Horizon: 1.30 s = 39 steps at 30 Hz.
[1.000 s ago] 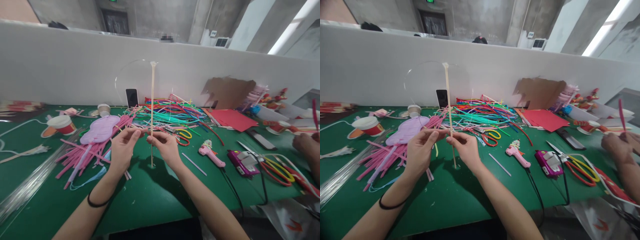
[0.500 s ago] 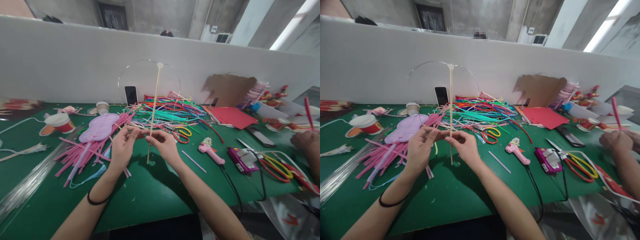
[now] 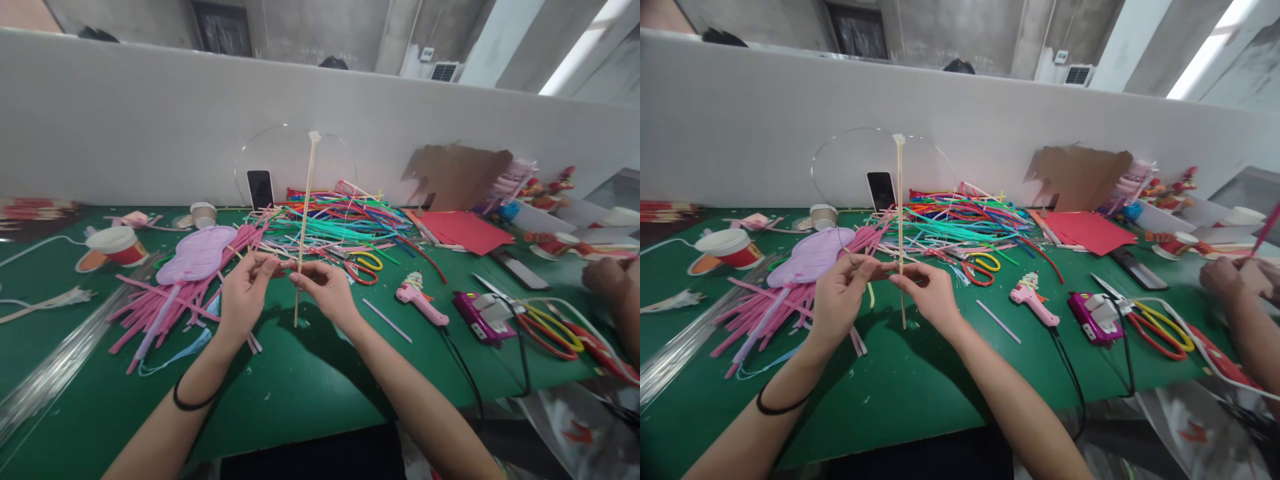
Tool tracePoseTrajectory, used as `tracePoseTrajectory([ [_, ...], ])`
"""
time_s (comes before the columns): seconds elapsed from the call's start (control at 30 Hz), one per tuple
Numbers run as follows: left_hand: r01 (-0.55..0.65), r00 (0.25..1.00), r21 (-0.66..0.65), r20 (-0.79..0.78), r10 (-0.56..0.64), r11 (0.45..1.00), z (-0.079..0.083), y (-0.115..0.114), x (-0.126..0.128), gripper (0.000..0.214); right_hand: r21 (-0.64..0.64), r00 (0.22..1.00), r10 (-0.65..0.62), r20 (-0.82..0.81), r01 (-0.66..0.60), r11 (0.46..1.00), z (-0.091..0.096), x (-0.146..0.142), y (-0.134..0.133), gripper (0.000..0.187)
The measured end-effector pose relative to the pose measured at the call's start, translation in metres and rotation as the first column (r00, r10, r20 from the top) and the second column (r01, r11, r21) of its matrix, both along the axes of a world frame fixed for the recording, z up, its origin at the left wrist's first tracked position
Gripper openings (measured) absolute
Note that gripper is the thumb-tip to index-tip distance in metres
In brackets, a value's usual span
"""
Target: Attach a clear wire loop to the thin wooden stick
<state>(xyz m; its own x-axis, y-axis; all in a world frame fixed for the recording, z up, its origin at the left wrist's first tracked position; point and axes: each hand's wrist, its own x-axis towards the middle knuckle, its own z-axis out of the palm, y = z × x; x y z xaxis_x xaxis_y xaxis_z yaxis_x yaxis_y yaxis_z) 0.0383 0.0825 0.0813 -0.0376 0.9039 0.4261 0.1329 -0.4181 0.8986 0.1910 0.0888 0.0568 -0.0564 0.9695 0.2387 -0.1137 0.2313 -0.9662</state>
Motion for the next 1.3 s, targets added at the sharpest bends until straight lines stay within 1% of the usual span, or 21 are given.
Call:
tracePoseTrajectory([
  [0.1, -0.015, 1.000, 0.009, -0.012, 0.015, 1.000, 0.0001, 0.0005, -0.0009, 0.028, -0.045, 0.992, 0.051, -0.114, -0.056, 0.997, 0.0023, -0.0015, -0.0026, 0.031],
  [0.2, -0.019, 1.000, 0.003, 0.007, 0.019, 1.000, -0.0001, 0.0007, -0.0011, 0.025, -0.048, 0.973, 0.061, -0.223, -0.073, 0.996, 0.0038, -0.0025, -0.0043, 0.034],
  [0.33, 0.005, 0.998, -0.014, 0.063, -0.004, 1.000, -0.0024, 0.0013, -0.0008, 0.025, -0.036, 0.962, 0.060, -0.267, -0.072, 0.997, 0.0018, -0.0030, -0.0039, 0.034],
  [0.43, 0.024, 0.995, -0.017, 0.092, -0.022, 1.000, -0.0045, 0.0021, -0.0002, 0.026, -0.078, 0.949, 0.038, -0.312, -0.065, 0.995, 0.0001, -0.0034, -0.0020, 0.033],
  [0.53, 0.028, 0.994, -0.019, 0.106, -0.026, 0.999, -0.0048, 0.0019, 0.0007, 0.027, -0.137, 0.917, 0.033, -0.398, -0.095, 0.986, 0.0008, -0.0033, -0.0006, 0.029],
  [0.63, 0.034, 0.992, -0.035, 0.126, -0.030, 0.999, -0.0037, 0.0005, 0.0017, 0.028, -0.148, 0.889, 0.059, -0.454, -0.140, 0.979, 0.0036, -0.0028, -0.0008, 0.025],
  [0.8, 0.057, 0.987, -0.052, 0.155, -0.048, 0.997, -0.0035, -0.0004, 0.0018, 0.032, -0.113, 0.884, 0.060, -0.463, -0.126, 0.986, 0.0063, -0.0025, -0.0023, 0.023],
  [0.87, 0.101, 0.985, -0.065, 0.147, -0.090, 0.993, -0.0044, 0.0006, 0.0016, 0.036, -0.091, 0.885, 0.059, -0.461, -0.113, 0.989, 0.0058, -0.0029, -0.0024, 0.021],
  [0.93, 0.155, 0.986, -0.102, 0.083, -0.147, 0.983, -0.0056, 0.0017, 0.0019, 0.040, -0.072, 0.889, 0.053, -0.455, -0.096, 0.993, 0.0045, -0.0033, -0.0024, 0.019],
  [1.0, 0.177, 0.984, -0.157, 0.011, -0.178, 0.972, -0.0069, 0.0022, 0.0028, 0.040, -0.053, 0.896, 0.047, -0.442, -0.078, 0.996, 0.0028, -0.0038, -0.0025, 0.018],
  [1.07, 0.163, 0.986, -0.195, -0.009, -0.168, 0.967, -0.0079, 0.0021, 0.0038, 0.037, -0.033, 0.908, 0.052, -0.416, -0.073, 0.997, 0.0013, -0.0040, -0.0027, 0.017],
  [1.13, 0.143, 0.990, -0.206, 0.013, -0.143, 0.968, -0.0086, 0.0014, 0.0044, 0.033, -0.015, 0.919, 0.060, -0.390, -0.072, 0.997, 0.0002, -0.0042, -0.0030, 0.018],
  [1.3, 0.089, 0.996, -0.159, 0.008, -0.088, 0.983, -0.0082, -0.0014, 0.0059, 0.024, -0.014, 0.925, 0.059, -0.375, -0.069, 0.998, -0.0004, -0.0043, -0.0025, 0.022],
])
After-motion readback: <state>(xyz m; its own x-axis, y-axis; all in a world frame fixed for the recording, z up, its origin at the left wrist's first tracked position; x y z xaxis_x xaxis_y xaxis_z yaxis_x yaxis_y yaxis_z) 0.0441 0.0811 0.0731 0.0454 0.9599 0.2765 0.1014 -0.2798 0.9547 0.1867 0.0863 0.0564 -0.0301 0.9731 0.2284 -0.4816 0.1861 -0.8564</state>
